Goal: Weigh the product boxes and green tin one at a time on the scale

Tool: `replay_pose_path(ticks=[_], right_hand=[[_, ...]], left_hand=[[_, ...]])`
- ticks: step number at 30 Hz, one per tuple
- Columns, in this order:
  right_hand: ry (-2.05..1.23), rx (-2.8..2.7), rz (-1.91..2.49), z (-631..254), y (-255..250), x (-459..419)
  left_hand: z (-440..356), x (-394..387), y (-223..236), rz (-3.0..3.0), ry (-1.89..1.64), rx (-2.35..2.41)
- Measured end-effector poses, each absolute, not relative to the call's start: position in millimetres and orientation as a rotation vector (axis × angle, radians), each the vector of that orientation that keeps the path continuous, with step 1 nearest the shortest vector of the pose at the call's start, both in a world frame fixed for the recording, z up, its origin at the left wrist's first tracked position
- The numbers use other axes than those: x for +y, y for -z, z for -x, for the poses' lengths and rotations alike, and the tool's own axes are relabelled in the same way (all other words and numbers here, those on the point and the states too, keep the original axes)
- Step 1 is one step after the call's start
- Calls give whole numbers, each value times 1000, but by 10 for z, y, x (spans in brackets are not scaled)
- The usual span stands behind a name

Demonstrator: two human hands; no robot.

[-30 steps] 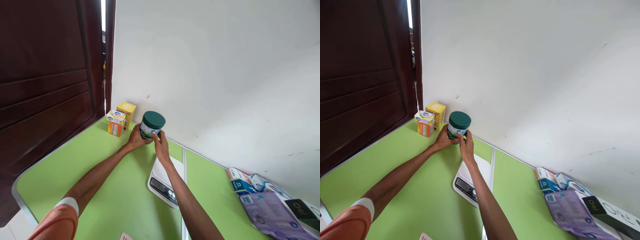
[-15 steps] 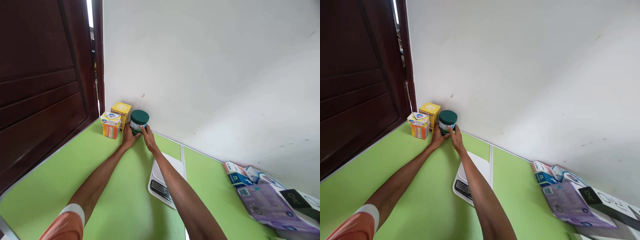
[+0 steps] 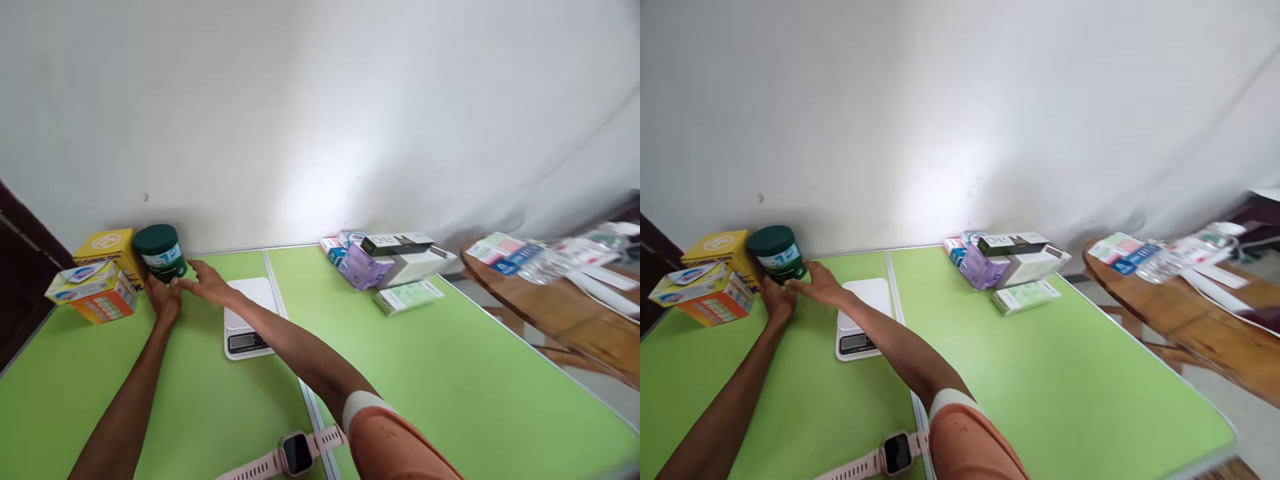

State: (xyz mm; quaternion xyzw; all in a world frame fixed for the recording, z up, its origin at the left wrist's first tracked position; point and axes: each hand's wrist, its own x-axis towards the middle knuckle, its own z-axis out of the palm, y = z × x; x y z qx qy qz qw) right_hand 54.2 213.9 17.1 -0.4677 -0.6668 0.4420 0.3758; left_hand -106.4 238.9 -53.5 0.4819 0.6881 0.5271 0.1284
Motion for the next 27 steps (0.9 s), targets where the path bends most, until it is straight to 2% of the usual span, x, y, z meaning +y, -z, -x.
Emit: replay_pose_path(ticks=[4, 7, 11, 16, 22, 27], right_hand=[[-1144, -1727, 1044, -1200, -262, 1434], [-1073, -1618, 1037, -1833, -195, 852], [-817, -1322, 1207, -2682, 14, 170], [-440, -992, 1492, -3685, 323, -416], [9, -627, 1705, -4880, 615, -491], [-15, -513, 1774, -5469, 644, -113]], left_hand=[[853, 1947, 299, -1460, -1559, 1929], [283, 1465, 66, -1645, -1514, 1658], [-855, 874, -82, -1901, -1106, 1128], [-2226, 602, 91, -1921, -755, 735], [-3308, 725, 409, -1980, -683, 765], [-3660, 801, 455, -2058, -659, 827]])
